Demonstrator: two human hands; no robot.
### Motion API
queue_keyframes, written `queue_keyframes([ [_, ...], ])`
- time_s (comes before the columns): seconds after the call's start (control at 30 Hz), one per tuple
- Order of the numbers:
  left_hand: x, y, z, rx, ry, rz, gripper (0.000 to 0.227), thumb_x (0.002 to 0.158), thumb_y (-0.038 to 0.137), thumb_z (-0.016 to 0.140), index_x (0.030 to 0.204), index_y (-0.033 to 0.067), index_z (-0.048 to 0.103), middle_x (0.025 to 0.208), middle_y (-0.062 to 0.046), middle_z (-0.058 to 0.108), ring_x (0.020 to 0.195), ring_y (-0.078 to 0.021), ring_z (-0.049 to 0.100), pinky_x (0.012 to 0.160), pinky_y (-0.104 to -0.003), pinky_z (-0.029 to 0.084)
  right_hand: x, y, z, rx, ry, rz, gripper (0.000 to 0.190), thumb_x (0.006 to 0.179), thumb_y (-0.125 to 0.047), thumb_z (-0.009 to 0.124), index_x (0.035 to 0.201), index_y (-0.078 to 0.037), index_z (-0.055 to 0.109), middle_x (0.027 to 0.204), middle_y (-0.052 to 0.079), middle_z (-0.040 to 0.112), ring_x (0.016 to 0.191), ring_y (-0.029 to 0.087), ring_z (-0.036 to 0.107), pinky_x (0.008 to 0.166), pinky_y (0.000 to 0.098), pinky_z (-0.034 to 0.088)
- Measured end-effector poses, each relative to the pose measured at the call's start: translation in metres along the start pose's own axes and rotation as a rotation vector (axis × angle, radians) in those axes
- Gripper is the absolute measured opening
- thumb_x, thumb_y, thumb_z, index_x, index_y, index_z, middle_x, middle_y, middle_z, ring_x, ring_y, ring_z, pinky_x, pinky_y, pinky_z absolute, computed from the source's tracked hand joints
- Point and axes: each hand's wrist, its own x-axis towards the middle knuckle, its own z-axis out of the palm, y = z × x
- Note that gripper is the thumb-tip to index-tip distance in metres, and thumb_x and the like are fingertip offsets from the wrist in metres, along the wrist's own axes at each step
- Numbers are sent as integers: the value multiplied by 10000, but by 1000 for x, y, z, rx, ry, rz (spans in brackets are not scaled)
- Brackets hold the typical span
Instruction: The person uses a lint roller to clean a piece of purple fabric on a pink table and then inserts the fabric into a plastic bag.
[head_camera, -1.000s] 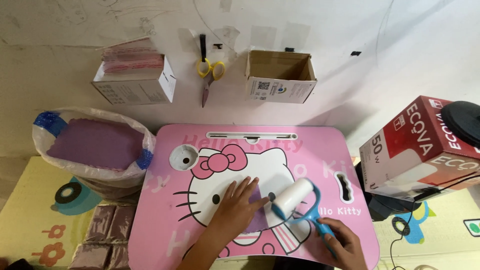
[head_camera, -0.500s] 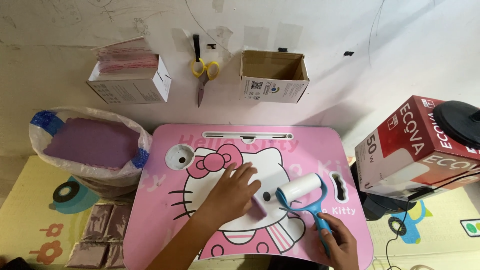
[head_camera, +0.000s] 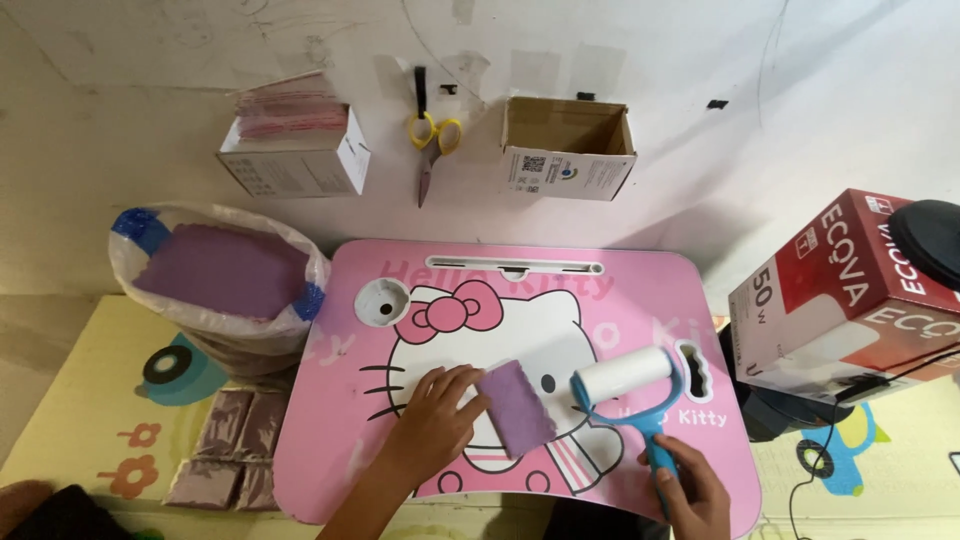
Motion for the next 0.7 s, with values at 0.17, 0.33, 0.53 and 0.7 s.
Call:
queue_keyframes([
  [0.17,-13,1,1,16,29,-100,363,803,107,714,1138,107,575,1391,-140,535,1348,-316,479,1140,-543,340,-12,-17,39,-67,-114,-5,369,920,-46,591,1281,-43,671,973,192,743,632,233,566,551,326,433],
  [0.33,-12,5,8,21,75,-222,485,798,109,711,1258,119,557,1399,-136,527,1334,-318,486,1136,-552,340,-27,-33,75,-166,-246,-13,358,925,-116,599,1273,-110,687,1011,114,765,700,191,598,612,299,460],
  [0.53,-18,3,10,37,121,-326,609,793,111,708,1378,131,539,1406,-132,518,1320,-319,493,1133,-561,340,-28,-50,86,-250,-369,-28,348,930,-188,608,1265,-177,703,1049,36,786,768,148,632,672,272,487],
  [0.7,-22,-3,14,39,124,-404,672,810,94,679,1457,123,499,1414,-128,511,1306,-315,493,1142,-549,332,-11,-73,99,-243,-443,11,346,946,-170,610,1279,-206,700,989,30,777,670,122,578,602,254,439],
])
